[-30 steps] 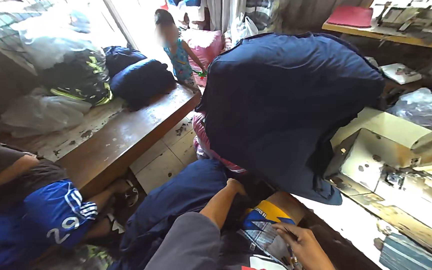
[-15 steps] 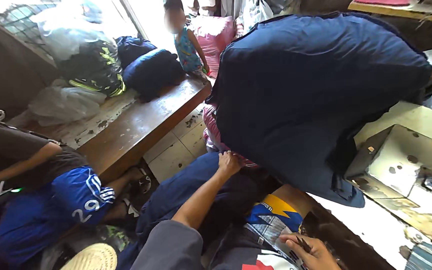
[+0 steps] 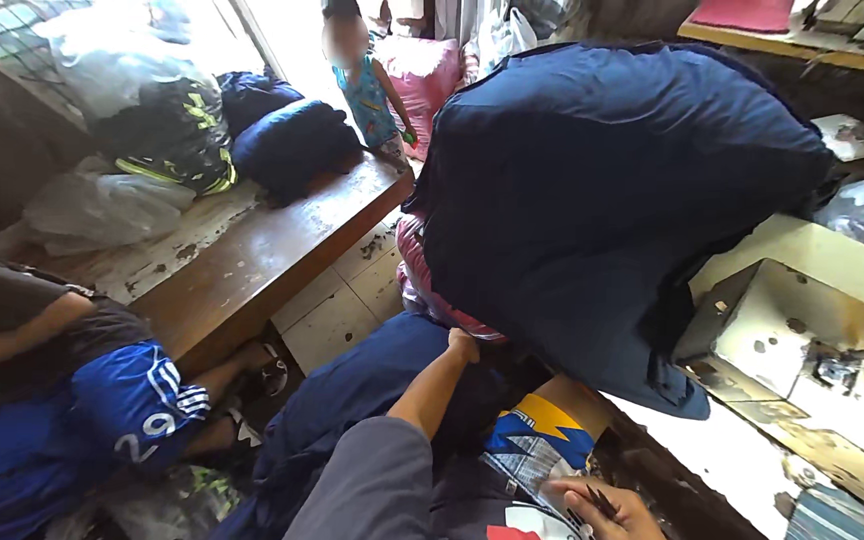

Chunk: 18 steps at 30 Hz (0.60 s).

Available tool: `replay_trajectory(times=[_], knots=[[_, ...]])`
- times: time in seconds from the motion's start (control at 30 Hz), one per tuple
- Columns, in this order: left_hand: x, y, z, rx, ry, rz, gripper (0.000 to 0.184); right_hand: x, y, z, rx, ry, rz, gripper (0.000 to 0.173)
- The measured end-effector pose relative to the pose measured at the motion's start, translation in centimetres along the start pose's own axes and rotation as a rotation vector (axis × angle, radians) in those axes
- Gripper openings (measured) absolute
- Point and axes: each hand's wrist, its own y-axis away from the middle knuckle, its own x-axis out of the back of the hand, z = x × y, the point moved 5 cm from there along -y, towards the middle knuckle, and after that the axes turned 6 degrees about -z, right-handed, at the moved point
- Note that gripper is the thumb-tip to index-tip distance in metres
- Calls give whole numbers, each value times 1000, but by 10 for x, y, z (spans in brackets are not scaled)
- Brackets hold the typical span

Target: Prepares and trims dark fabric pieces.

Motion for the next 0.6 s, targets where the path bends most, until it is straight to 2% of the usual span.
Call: replay_trajectory(times=[0.13,0.2,0.3,0.43,0.5,0.57,0.6], knots=[[-1,11,1,-148,12,263,47,-3,5,13,-23,-111,19,22],[-2,13,2,-161,-36,294,45,-8,2,19,-24,-132,-1,22],[1,16,5,-187,-107,250,41,-10,0,21,-38,-110,-48,24],[0,41,-20,-321,108,465,43,2,6,19,2,-89,-23,23],[-2,73,-56,-187,205,663,45,9,8,23,8,-90,10,23],[-19,104,-115,114,297,810,54,13,10,28,11,-109,20,23],[-34,119,-149,302,372,814,61,14,11,28,17,-120,22,23]])
